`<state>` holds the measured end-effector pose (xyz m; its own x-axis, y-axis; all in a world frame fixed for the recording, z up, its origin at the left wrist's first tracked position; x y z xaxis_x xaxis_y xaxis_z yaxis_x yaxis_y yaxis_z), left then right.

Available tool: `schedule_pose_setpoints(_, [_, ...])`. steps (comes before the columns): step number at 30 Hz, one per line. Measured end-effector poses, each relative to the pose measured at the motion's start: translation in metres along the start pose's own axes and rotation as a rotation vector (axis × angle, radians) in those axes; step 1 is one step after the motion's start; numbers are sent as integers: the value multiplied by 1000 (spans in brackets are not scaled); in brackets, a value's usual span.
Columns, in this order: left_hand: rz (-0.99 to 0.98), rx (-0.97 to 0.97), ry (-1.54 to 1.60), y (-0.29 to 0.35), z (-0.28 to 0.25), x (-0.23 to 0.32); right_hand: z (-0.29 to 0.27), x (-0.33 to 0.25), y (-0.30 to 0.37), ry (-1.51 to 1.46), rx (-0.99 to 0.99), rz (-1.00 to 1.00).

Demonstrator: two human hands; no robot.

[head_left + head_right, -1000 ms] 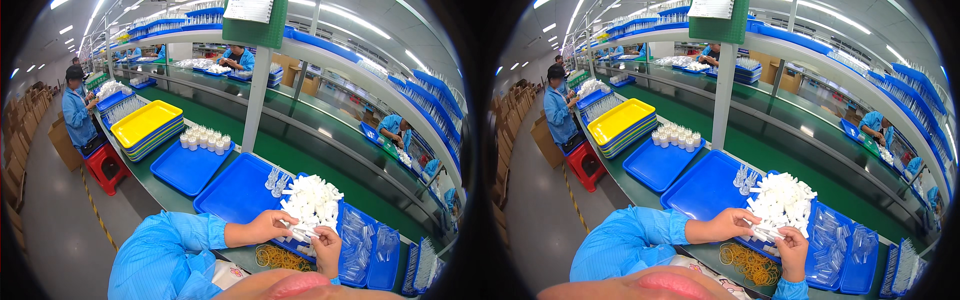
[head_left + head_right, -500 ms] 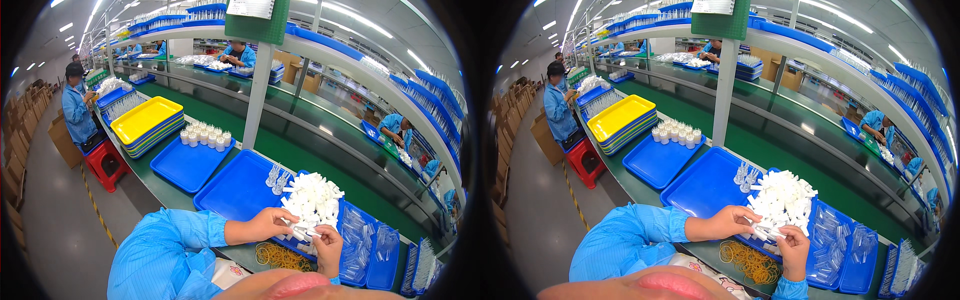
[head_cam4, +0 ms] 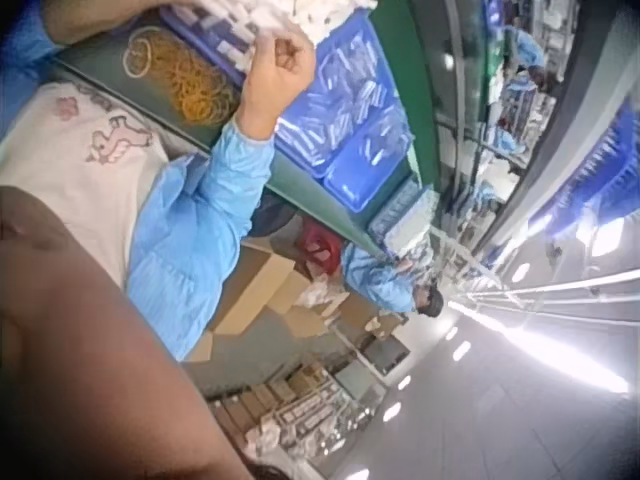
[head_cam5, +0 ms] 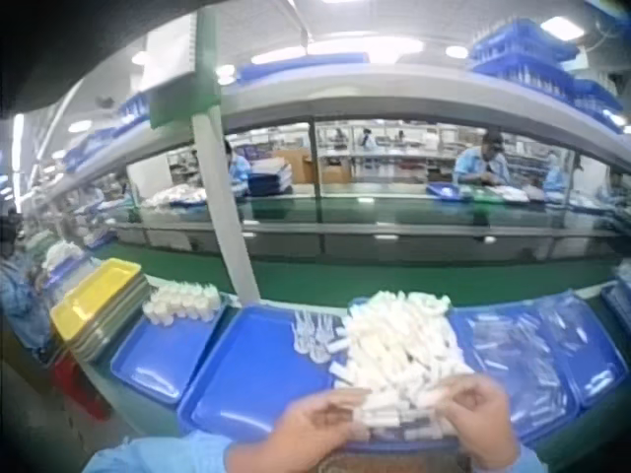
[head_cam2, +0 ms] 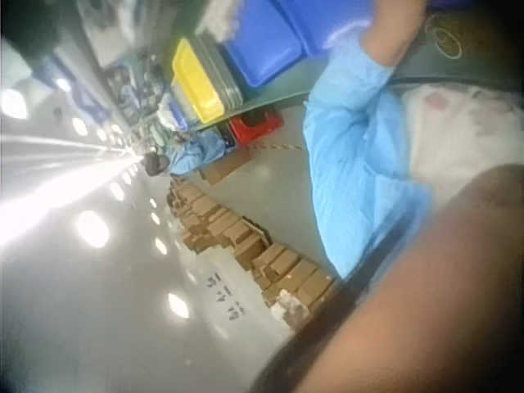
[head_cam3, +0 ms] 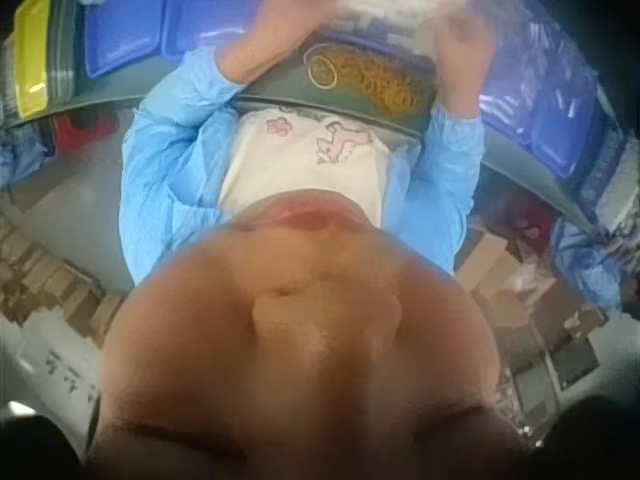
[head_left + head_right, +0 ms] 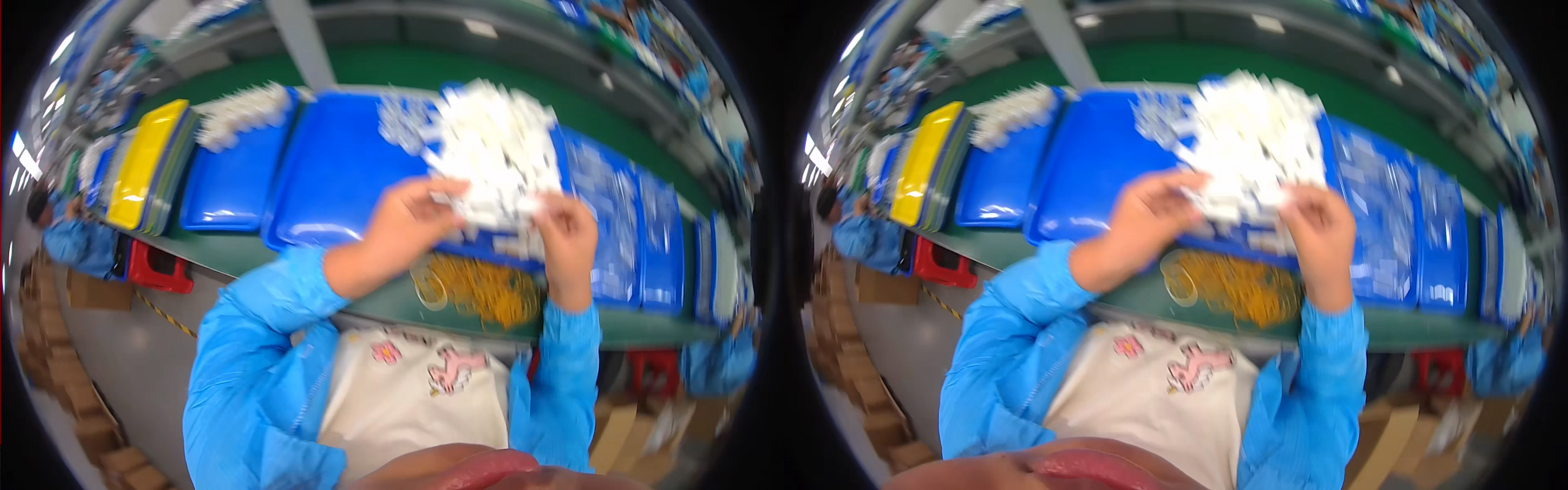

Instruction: The person attaches foam cylinders onto pronged plastic bases, secures them with rubber bands, slides clear plastic tubes over the assemblies, and places the completed units onto a tray.

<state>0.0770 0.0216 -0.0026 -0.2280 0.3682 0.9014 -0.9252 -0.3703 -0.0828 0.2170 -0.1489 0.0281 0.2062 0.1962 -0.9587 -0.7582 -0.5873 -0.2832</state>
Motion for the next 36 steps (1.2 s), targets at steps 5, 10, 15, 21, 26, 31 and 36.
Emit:
schedule_pose_setpoints(5, [80, -4, -116, -9, -1, 11, 8, 0, -8, 6, -92, -27])
schedule_pose_setpoints(10, [37, -36, -180, -4, -3, 5, 2, -7, -1, -19, -44, -95])
schedule_pose_setpoints(15, [61, -48, -167, 1, -2, 7, -3, -4, 1, -12, -19, -12])
schedule_pose_setpoints(21, [36, 17, -128, -1, -4, 7, 5, -12, 5, 49, -77, -66])
schedule_pose_setpoints(26, [3, 2, -131, -1, -1, 5, 19, -11, 7, 108, -127, -80])
schedule_pose_setpoints(31, [49, -50, -186, 3, 5, 5, 41, -16, 16, 162, -144, -120])
schedule_pose_setpoints(36, [63, -115, -206, 3, 15, 5, 54, -25, 21, 318, -185, -302])
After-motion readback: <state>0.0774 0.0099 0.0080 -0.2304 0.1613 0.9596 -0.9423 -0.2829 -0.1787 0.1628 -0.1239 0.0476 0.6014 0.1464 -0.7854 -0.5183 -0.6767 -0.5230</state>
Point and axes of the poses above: each hand's wrist, its own y-axis away from the middle knuckle, its own z-axis out of the palm, x = y × z, the point moved 8 cm from there along -y, towards the middle knuckle, and after that the axes turned 1 degree about -y, right-handed, at the moved point
